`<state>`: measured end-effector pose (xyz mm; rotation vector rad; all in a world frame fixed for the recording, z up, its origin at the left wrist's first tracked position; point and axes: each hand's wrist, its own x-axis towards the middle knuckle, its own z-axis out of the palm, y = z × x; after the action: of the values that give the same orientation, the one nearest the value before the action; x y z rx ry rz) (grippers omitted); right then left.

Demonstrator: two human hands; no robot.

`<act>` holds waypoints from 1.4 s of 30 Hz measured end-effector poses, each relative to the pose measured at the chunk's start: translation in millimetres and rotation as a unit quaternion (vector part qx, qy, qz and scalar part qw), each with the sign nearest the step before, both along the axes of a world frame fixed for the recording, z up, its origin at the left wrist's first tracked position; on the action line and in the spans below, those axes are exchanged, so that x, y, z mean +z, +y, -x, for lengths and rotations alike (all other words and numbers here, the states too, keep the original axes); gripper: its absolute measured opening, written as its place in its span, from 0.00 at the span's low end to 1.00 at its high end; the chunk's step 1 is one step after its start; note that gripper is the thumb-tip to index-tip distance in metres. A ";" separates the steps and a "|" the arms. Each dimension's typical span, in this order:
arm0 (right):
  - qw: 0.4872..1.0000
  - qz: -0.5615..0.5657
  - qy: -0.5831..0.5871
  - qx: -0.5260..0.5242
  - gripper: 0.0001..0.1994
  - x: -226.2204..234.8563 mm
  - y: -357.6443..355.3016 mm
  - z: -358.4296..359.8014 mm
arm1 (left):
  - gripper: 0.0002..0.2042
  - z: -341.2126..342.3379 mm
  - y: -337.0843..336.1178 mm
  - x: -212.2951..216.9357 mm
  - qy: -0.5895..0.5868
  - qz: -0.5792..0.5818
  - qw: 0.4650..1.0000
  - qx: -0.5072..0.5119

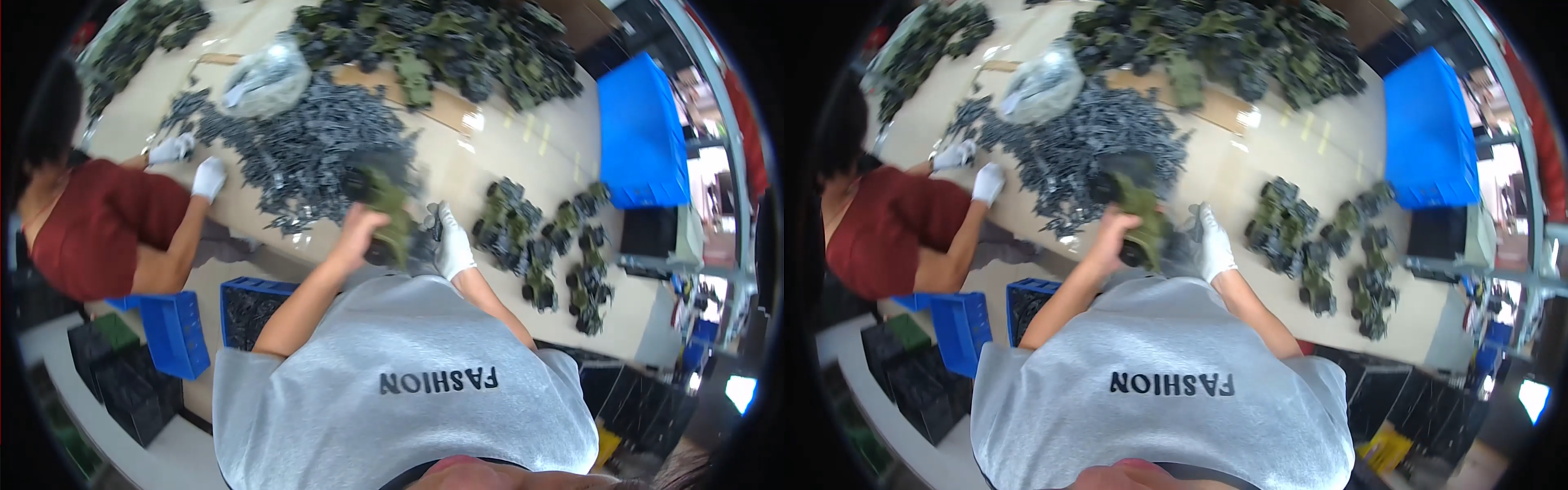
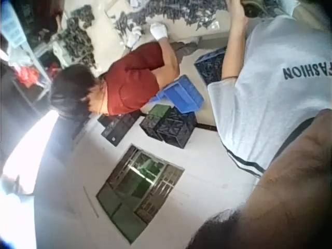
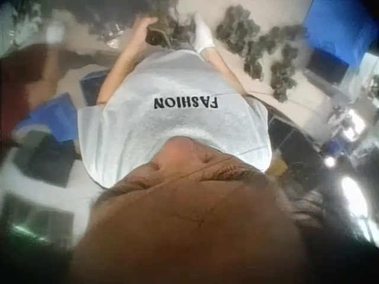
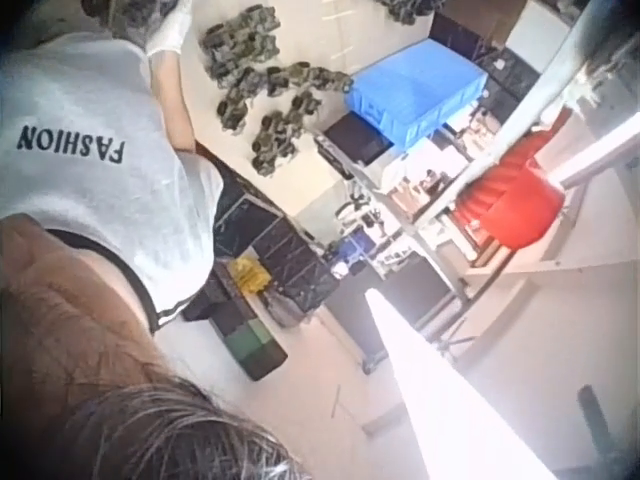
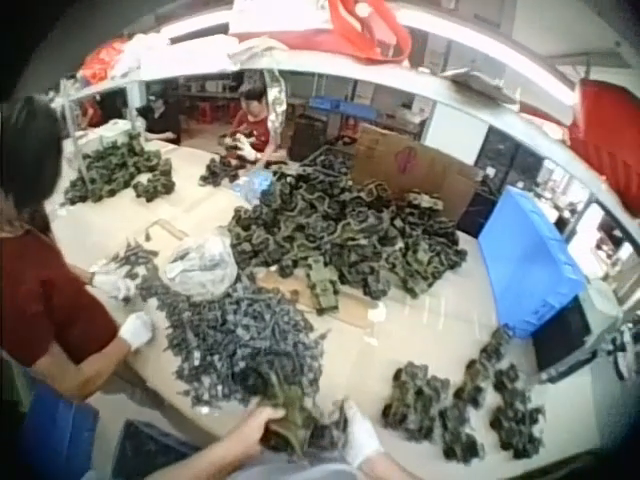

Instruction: The person assembles plastic toy tanks from tank parts at a workstation, then organizes the finished toy tanks into plastic crates. The assembly is performed while wearing white gloves.

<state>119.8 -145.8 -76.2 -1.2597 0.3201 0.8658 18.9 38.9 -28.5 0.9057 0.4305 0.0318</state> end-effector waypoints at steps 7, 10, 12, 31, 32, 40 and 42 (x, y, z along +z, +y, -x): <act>0.988 -0.099 -0.112 0.043 0.25 105.6 -0.4 22.1 | 0.19 4.9 14.2 1.7 0.046 0.127 0.989 0.066; 0.966 0.027 -0.220 0.134 0.26 108.9 -0.7 19.7 | 0.19 7.3 5.1 11.1 0.041 0.123 0.989 0.065; 0.956 0.045 -0.216 0.193 0.29 102.6 -3.2 18.4 | 0.19 8.7 2.6 13.9 0.037 0.117 0.990 0.064; 0.989 -0.110 0.074 0.065 0.35 126.6 -1.4 31.3 | 0.22 15.3 -21.6 63.2 0.105 0.042 0.992 0.051; 0.987 -0.138 0.057 0.062 0.33 122.4 -4.0 31.2 | 0.22 13.5 -22.2 61.5 0.095 0.036 0.994 0.040; 0.992 0.001 -0.123 0.023 0.31 11.8 -43.9 20.4 | 0.24 -48.6 -39.8 -39.7 0.076 0.008 0.995 -0.063; 0.991 0.020 0.104 -0.081 0.28 1.7 -45.2 -6.2 | 0.25 -90.5 -54.4 -137.5 0.093 -0.143 0.966 -0.194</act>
<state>126.0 -190.9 -74.5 -1.1642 0.6020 0.8554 109.3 -15.4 -166.0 1.2716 0.4213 -0.3602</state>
